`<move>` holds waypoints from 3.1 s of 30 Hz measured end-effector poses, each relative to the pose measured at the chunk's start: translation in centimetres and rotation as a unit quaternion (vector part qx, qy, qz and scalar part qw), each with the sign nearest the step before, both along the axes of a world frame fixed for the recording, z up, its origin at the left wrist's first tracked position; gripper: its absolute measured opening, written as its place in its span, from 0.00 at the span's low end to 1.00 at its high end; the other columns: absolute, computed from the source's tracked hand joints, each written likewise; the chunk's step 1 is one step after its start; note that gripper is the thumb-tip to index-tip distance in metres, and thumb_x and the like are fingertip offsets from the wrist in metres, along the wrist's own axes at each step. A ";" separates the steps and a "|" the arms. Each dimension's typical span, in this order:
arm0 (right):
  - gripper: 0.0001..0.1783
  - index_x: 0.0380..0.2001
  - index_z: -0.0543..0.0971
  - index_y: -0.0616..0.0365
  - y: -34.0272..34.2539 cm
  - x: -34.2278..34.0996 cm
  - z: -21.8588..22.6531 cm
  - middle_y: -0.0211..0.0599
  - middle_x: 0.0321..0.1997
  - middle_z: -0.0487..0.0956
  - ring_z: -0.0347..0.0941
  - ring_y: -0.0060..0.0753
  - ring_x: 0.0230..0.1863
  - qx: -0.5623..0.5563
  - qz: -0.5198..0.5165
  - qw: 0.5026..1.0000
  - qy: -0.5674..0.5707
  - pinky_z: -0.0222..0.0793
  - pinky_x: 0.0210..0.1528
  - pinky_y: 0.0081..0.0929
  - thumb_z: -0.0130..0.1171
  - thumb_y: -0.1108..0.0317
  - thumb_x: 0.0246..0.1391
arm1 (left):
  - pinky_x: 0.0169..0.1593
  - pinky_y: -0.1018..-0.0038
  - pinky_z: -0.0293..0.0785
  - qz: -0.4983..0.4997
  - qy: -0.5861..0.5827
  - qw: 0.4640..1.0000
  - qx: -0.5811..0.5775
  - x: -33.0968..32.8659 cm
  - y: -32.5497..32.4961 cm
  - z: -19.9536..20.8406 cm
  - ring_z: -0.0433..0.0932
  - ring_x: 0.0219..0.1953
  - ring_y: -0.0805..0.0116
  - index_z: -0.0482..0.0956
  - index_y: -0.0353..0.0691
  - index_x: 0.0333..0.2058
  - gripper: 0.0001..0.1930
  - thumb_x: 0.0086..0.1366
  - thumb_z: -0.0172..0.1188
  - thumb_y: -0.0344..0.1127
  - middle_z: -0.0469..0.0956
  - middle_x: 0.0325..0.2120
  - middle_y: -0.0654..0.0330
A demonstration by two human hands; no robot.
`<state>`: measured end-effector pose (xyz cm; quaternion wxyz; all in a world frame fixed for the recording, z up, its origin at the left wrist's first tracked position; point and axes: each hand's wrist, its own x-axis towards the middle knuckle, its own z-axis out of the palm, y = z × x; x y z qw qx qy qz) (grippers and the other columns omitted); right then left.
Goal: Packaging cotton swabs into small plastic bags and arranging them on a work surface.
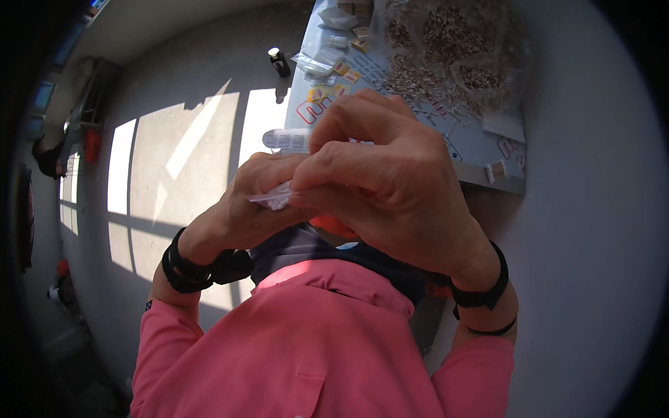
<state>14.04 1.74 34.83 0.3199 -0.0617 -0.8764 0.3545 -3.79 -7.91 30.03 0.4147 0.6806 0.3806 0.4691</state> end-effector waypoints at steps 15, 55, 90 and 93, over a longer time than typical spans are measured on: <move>0.11 0.27 0.84 0.54 0.2 0.2 0.0 0.30 0.28 0.73 0.69 0.25 0.30 0.006 0.008 1.000 -0.001 0.63 0.29 0.22 0.73 0.76 0.35 | 0.70 0.55 0.45 -0.065 0.038 0.994 -0.074 -1.0 0.3 1.1 0.80 0.36 0.56 0.72 0.38 0.50 0.18 0.63 0.63 0.31 0.80 0.30 0.53; 0.09 0.33 0.84 0.58 0.5 0.5 -0.9 0.32 0.32 0.77 0.74 0.24 0.35 -0.119 -0.041 0.991 -0.035 0.70 0.37 0.22 0.70 0.76 0.44 | 0.49 0.75 0.74 0.010 -0.053 0.978 -0.201 -0.4 0.6 1.0 0.77 0.44 0.76 0.77 0.36 0.51 0.19 0.61 0.66 0.32 0.81 0.40 0.59; 0.05 0.29 0.82 0.61 0.9 0.0 -2.4 0.35 0.32 0.78 0.76 0.28 0.34 -0.126 -0.107 0.986 0.026 0.69 0.37 0.24 0.68 0.77 0.47 | 0.57 0.65 0.72 0.219 -0.078 0.972 -0.020 -0.1 0.3 0.3 0.80 0.49 0.60 0.83 0.32 0.36 0.05 0.61 0.63 0.25 0.83 0.38 0.53; 0.06 0.30 0.82 0.61 0.8 -0.2 -2.1 0.34 0.32 0.78 0.76 0.29 0.35 -0.083 -0.100 0.991 0.004 0.69 0.38 0.24 0.68 0.77 0.47 | 0.56 0.67 0.73 0.211 -0.048 0.976 -0.006 -0.1 0.2 0.5 0.80 0.48 0.62 0.83 0.32 0.36 0.05 0.61 0.64 0.26 0.83 0.38 0.53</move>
